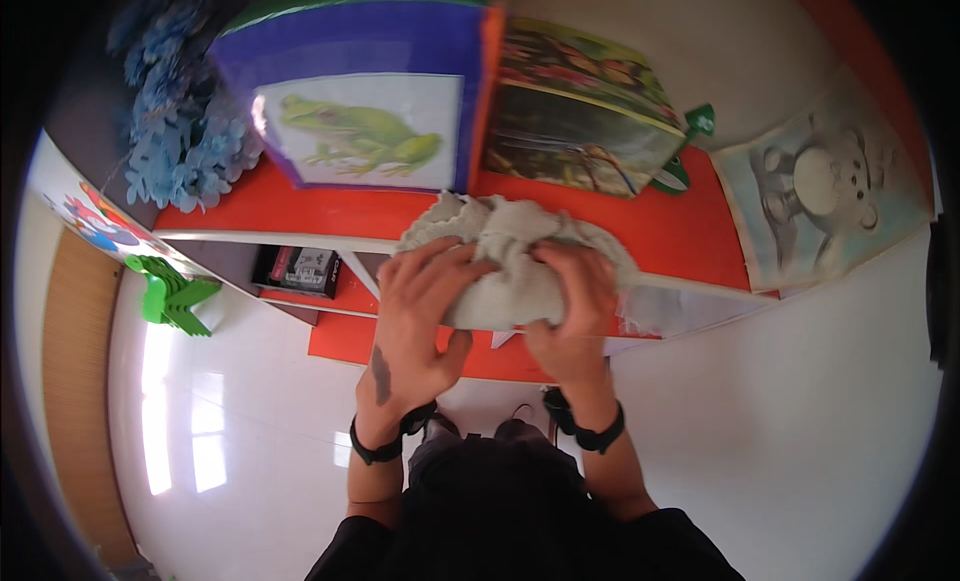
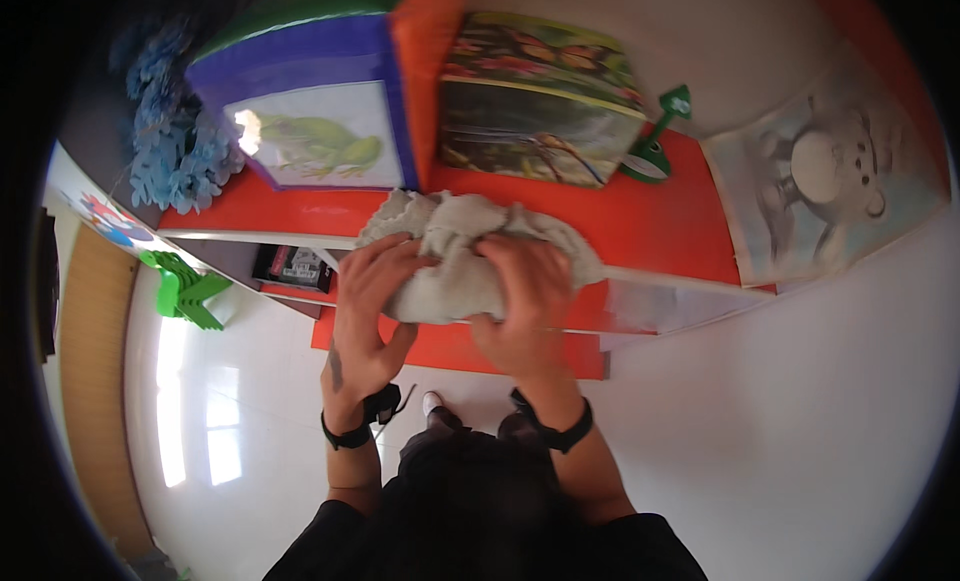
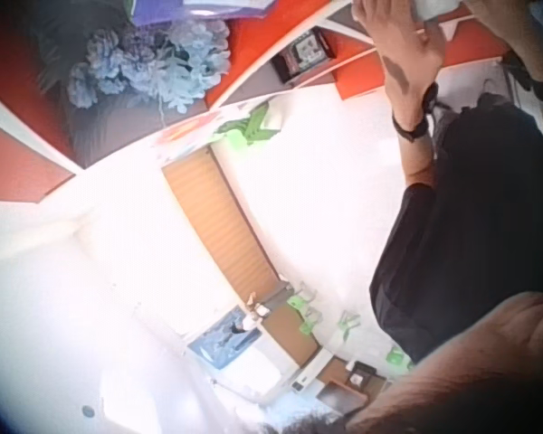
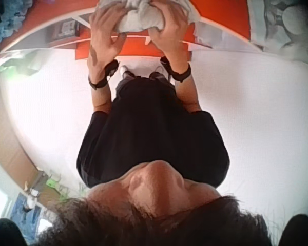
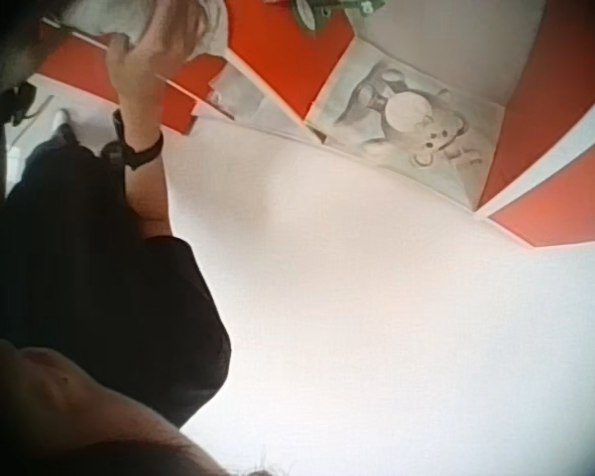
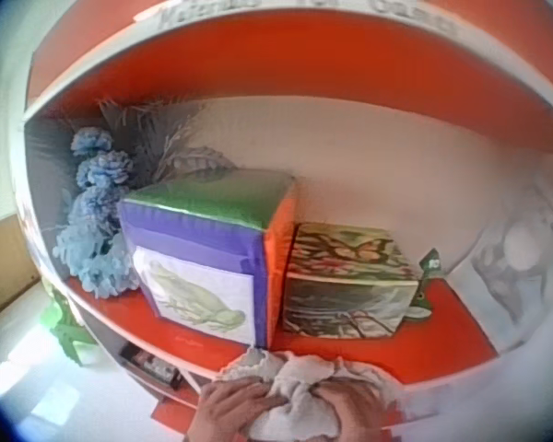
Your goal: The person wipes the surfaces of a red shelving unit and a large colorful toy block using a cloth.
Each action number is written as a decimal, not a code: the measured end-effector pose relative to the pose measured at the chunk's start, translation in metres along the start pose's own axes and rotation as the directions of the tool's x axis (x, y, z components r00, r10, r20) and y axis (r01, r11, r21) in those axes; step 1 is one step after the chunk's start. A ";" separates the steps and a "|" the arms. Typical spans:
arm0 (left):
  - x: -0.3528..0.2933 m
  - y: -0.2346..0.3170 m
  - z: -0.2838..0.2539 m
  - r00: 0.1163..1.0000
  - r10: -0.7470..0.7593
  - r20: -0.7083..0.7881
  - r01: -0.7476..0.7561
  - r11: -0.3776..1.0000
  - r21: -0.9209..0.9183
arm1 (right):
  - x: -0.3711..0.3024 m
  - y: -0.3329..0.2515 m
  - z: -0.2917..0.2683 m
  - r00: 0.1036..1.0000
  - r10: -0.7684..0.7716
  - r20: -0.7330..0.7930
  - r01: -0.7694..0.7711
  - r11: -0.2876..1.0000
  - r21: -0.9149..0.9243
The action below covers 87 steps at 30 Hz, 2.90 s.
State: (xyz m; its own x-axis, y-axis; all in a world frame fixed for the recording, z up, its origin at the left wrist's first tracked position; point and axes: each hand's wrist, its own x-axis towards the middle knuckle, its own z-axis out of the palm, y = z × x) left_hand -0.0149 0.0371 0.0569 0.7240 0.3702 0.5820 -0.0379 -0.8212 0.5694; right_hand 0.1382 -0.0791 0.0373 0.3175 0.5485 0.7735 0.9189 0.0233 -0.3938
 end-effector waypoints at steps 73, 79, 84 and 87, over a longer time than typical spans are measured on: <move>0.025 0.125 -0.006 0.900 0.391 -0.190 0.132 -0.662 -0.738 | -0.141 0.072 0.007 0.679 0.487 0.549 -0.512 0.850 -0.121; -0.021 0.048 0.071 0.816 0.573 0.073 -0.421 0.677 -0.603 | -0.132 0.072 0.007 0.721 0.425 0.547 -0.549 0.832 0.078; -0.084 -0.079 0.138 0.926 0.054 0.374 -0.088 0.993 0.076 | -0.151 0.118 0.048 0.844 0.259 0.470 -0.329 0.942 0.072; -0.137 -0.120 0.163 0.825 -0.150 0.545 -0.017 0.957 0.288 | -0.180 0.142 0.067 0.783 0.253 0.569 -0.297 0.955 -0.015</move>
State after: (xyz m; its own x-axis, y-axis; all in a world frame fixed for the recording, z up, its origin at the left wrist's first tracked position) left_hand 0.0030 0.0141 -0.1861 0.9783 0.1918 0.0784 0.1504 -0.9176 0.3680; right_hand 0.1961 -0.1188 -0.1913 0.3475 0.9107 0.2234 0.7864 -0.1533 -0.5984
